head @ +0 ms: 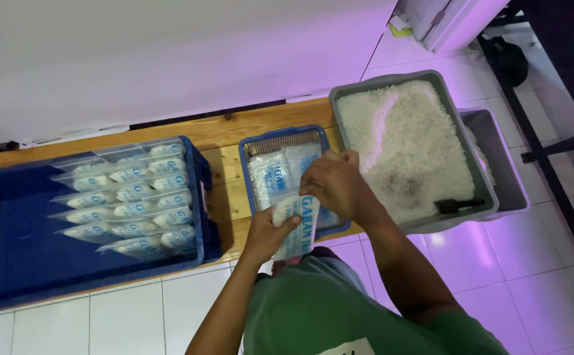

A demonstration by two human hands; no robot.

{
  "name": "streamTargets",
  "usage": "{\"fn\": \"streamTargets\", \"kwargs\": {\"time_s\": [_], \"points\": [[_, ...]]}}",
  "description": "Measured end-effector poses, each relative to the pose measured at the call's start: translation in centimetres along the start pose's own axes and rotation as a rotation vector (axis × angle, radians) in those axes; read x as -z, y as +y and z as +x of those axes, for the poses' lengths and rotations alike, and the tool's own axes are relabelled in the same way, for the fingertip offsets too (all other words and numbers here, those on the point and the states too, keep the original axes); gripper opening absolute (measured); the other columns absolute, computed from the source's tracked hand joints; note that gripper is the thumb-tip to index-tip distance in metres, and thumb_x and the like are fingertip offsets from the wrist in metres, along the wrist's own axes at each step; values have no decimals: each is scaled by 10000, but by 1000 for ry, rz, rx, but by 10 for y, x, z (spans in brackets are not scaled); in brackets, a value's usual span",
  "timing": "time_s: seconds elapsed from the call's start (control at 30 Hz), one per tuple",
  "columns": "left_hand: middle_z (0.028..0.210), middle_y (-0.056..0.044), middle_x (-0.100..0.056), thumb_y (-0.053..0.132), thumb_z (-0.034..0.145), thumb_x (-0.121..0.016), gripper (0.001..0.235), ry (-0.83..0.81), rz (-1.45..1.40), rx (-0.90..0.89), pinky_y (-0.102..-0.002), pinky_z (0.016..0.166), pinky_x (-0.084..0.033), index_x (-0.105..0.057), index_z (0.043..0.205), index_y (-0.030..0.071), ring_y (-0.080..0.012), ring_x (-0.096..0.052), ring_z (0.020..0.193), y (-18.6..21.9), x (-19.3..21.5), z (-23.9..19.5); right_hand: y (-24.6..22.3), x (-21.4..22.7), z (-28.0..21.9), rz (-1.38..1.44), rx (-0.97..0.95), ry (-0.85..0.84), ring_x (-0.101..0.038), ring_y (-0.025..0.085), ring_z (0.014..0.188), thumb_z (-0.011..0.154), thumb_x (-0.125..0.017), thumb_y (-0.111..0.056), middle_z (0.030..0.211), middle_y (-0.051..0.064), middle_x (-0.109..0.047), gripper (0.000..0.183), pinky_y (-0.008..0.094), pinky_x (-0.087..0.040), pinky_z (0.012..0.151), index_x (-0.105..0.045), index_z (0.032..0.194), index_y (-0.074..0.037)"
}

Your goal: The person fills small plastic bags with white salt from a large container using a handheld scoop, then places the filled bags into a blue crate.

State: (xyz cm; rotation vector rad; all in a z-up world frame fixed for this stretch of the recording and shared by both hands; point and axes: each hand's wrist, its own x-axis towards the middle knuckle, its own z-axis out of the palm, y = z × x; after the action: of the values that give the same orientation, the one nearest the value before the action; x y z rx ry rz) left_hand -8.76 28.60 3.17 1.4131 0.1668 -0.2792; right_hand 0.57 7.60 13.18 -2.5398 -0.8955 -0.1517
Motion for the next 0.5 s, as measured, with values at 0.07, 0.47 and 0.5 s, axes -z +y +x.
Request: {"fn": "streamTargets", "kwargs": {"time_s": [0.07, 0.47, 0.5], "points": [[924, -56, -851, 170, 913, -937, 232, 0, -24, 0, -314, 780, -604, -844, 1082, 40, -110, -715, 804, 6, 3, -2, 0, -11, 4, -36, 14, 18, -660, 199, 1013, 974, -817, -311, 866, -53, -700, 115, 574, -313, 1044, -732, 985, -234], [883, -68, -854, 131, 927, -914, 137, 114, -171, -50, -314, 738, -625, -864, 1019, 42, -112, -738, 767, 8, 72, -19, -49, -18, 60, 312, 153, -20, -722, 262, 907, 910, -906, -267, 822, -17, -739, 168, 436, -490, 869, -755, 941, -202], [890, -82, -862, 130, 932, -914, 130, 109, -162, -68, -320, 728, -630, -872, 1016, 40, -122, -741, 756, 11, 80, -23, -52, -20, 62, 312, 172, -7, -726, 272, 875, 876, -915, -236, 797, -9, -734, 168, 426, -508, 832, -753, 910, -204]]}}
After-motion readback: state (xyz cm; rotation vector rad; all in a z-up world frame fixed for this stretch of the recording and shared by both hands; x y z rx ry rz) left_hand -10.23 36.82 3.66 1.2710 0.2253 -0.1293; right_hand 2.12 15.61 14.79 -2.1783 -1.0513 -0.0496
